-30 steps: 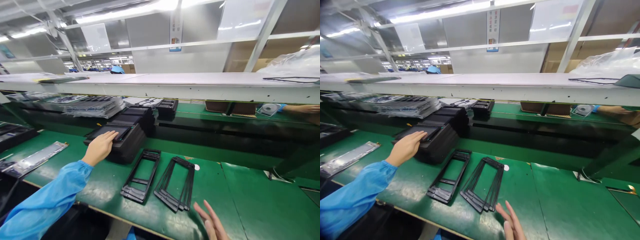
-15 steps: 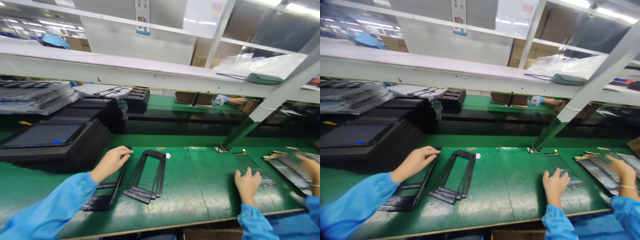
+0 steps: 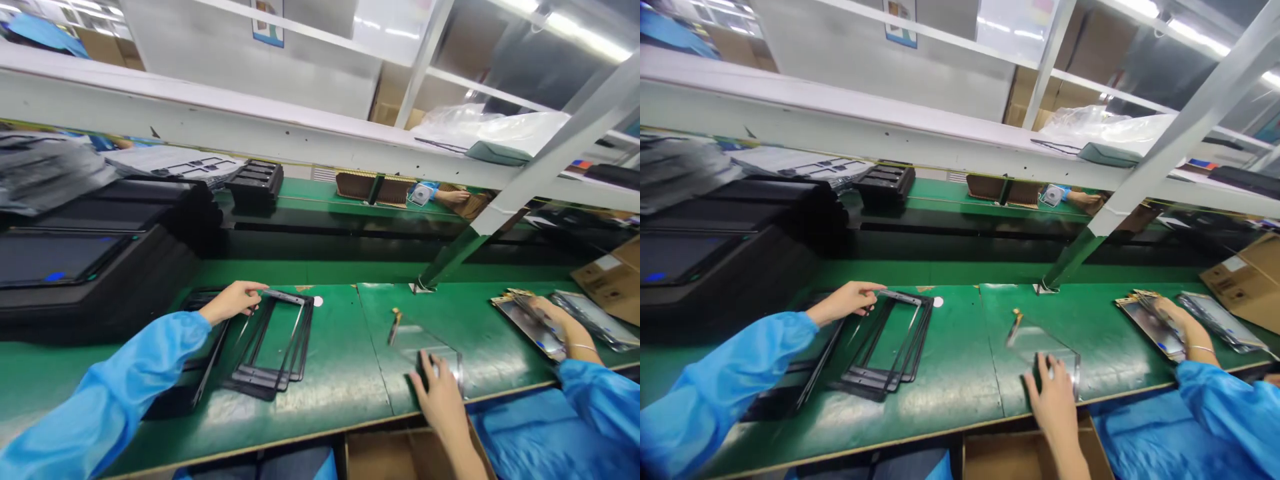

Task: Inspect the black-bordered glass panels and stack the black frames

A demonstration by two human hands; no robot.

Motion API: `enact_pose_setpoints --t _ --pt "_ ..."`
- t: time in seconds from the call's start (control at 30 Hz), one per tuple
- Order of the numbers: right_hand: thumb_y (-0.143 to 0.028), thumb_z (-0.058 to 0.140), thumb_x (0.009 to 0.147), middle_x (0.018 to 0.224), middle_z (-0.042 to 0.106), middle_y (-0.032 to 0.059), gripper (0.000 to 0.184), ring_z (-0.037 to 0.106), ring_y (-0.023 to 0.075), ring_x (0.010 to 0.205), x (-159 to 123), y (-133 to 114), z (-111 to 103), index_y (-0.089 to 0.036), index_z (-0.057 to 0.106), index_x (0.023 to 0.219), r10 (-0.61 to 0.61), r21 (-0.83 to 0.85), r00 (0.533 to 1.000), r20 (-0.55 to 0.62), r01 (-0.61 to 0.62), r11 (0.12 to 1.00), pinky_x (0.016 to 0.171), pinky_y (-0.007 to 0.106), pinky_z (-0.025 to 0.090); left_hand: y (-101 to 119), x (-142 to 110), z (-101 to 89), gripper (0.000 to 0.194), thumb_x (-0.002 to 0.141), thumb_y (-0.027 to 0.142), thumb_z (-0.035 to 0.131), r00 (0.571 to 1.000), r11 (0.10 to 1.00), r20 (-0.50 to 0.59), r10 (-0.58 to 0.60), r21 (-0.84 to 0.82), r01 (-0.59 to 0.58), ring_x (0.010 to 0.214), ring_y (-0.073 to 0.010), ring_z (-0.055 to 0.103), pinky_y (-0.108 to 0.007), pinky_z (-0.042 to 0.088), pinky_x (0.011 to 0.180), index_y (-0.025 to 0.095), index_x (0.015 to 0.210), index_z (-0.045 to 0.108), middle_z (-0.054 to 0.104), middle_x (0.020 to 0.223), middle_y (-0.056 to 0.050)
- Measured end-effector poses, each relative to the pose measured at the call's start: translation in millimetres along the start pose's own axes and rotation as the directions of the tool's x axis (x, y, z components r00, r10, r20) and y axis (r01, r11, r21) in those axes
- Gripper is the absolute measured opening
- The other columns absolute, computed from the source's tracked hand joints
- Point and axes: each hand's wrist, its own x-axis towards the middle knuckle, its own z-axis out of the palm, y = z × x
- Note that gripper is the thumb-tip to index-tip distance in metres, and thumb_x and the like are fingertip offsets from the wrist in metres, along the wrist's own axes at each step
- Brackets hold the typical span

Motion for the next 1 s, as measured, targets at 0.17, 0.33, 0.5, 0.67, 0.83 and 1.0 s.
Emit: enact_pose_setpoints --t 0.17,0.33,0.5,0.67,0.83,1.0 --pt "-0.058 0.082 0.081 0.141 0.073 0.0138 0.058 0.055 0.0510 0.143 -98 -26 6 -0.031 0.079 0.132 -0.105 -0.195 0.972 0.210 0.147 0.970 0.117 0.075 0.040 12 -37 -0.1 0.050 0.074 0.038 0.081 0.997 0.965 -0.071 0.002 -0.262 -0.021 0.073 -0.0181 0.071 -0.027 0.061 0.061 0.017 0.119 0.075 0.071 0.083 -0.002" --pt "-0.040 0.066 0.097 0.122 0.083 0.0037 0.025 0.079 0.0369 0.113 -111 -55 -17 -0.039 0.087 0.111 -0.121 -0.140 0.980 0.160 0.144 0.980 0.105 0.057 0.060 17 -81 15.2 0.044 0.080 0.041 0.082 0.991 0.922 -0.128 0.047 -0.377 -0.092 0.075 -0.0163 0.070 -0.023 0.058 0.061 0.020 0.119 0.075 0.066 0.082 0.001" --pt "-0.044 0.081 0.088 0.095 0.086 0.0086 0.047 0.082 0.0279 0.077 -102 -121 -21 -0.024 0.078 0.131 0.063 0.133 0.997 0.040 -0.068 0.989 0.080 0.038 0.068 24 -122 29.4 0.046 0.082 0.034 0.083 0.986 0.884 -0.110 0.124 -0.440 -0.160 0.074 -0.0173 0.071 -0.027 0.059 0.063 0.021 0.126 0.079 0.073 0.092 -0.004" --pt "-0.042 0.091 0.080 0.085 0.069 -0.0021 0.069 0.061 0.0113 0.052 -111 -201 30 -0.026 0.067 0.143 0.312 0.591 0.908 0.280 -0.418 0.689 0.049 0.024 0.057 29 -156 43.1 0.039 0.086 0.027 0.079 0.981 0.835 -0.084 0.175 -0.515 -0.194 0.073 -0.0175 0.071 -0.027 0.060 0.065 0.021 0.124 0.082 0.077 0.089 -0.005" --pt "-0.042 0.094 0.076 0.087 0.066 -0.0036 0.056 0.057 0.0088 0.053 -119 -235 56 -0.029 0.077 0.128 0.388 0.619 0.825 0.412 -0.565 0.546 0.051 0.024 0.053 26 -175 46.4 0.032 0.090 0.025 0.079 0.965 0.809 -0.114 0.237 -0.528 -0.261 0.079 -0.0169 0.070 -0.026 0.061 0.073 0.026 0.121 0.085 0.077 0.089 -0.005" --pt "-0.044 0.095 0.074 0.084 0.068 -0.0018 0.059 0.055 0.0091 0.050 -118 -240 56 -0.027 0.078 0.128 0.406 0.604 0.812 0.419 -0.584 0.543 0.048 0.024 0.049 25 -183 45.3 0.029 0.091 0.025 0.080 0.954 0.784 -0.127 0.271 -0.546 -0.295 0.085 -0.0181 0.071 -0.025 0.062 0.075 0.029 0.119 0.086 0.075 0.094 -0.005"
